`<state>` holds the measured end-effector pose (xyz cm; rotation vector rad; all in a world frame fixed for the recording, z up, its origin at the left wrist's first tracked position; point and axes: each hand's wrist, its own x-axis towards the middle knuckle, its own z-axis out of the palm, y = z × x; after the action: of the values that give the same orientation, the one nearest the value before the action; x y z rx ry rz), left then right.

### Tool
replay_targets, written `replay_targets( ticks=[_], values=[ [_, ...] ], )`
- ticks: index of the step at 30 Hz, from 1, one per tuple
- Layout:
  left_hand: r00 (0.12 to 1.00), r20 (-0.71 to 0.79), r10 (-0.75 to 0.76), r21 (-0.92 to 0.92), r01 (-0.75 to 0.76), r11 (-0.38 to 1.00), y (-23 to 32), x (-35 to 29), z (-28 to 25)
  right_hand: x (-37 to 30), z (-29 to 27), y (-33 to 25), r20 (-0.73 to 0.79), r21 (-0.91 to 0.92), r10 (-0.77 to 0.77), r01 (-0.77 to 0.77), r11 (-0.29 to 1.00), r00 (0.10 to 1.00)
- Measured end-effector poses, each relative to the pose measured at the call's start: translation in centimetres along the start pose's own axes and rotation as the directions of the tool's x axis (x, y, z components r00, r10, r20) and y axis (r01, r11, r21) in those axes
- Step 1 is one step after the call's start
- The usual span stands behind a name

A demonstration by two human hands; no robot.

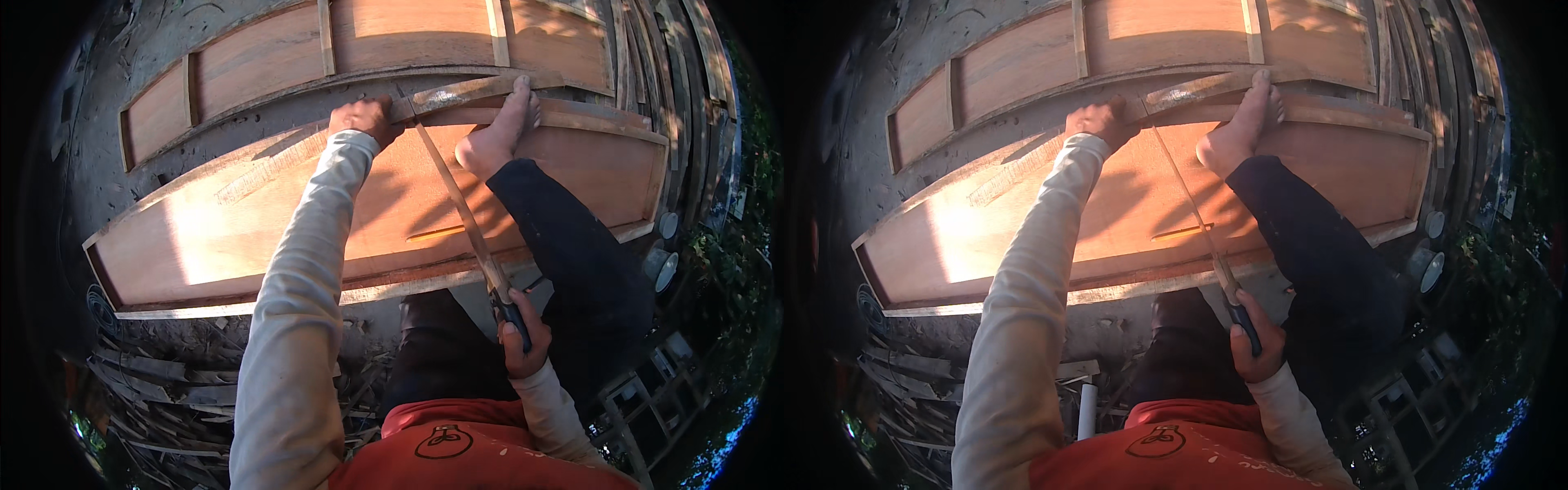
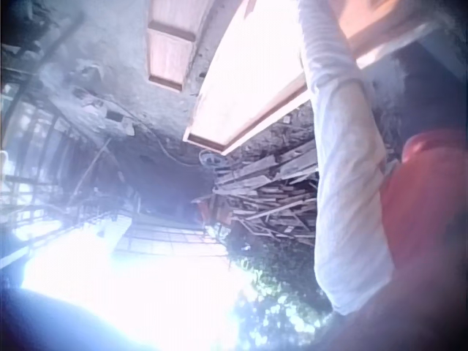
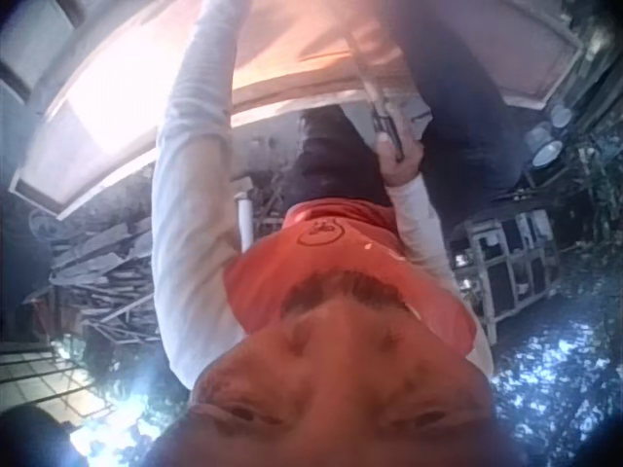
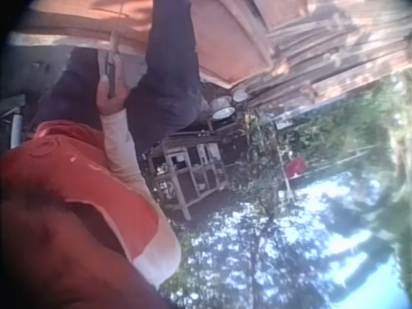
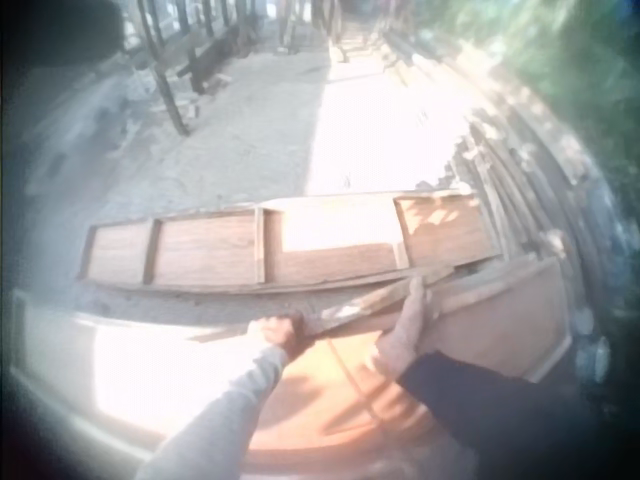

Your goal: The person saws through a piece of wood using a handsaw, then uses a hammer to drive a nail into a wooden frame, and finally marks a piece of wood with a pencil.

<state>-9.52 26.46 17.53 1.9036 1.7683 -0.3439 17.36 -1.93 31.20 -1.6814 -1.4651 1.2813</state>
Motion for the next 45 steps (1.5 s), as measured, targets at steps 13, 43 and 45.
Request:
replay_targets(
  ticks=[13, 43, 45],
  values=[
    [0.990, 0.111, 0.084, -0.193, -0.061, 0.979, 3.5, -1.0, -1.4, 7.7, -0.1, -0.2, -0.004, 0.057, 0.104, -0.104, 0.993, 0.995],
    [0.956, -0.034, -0.292, -0.275, 0.272, 0.922, 2.1, -35.3, -3.2, -0.1, -14.6, -19.2, 0.592, -0.495, 0.170, 0.188, 0.848, 0.788],
    [0.959, -0.027, -0.281, -0.338, 0.256, 0.906, 1.1, -38.6, -2.7, -1.0, -13.6, -20.9, 0.750, -0.446, 0.205, 0.251, 0.859, 0.629]
  ],
)
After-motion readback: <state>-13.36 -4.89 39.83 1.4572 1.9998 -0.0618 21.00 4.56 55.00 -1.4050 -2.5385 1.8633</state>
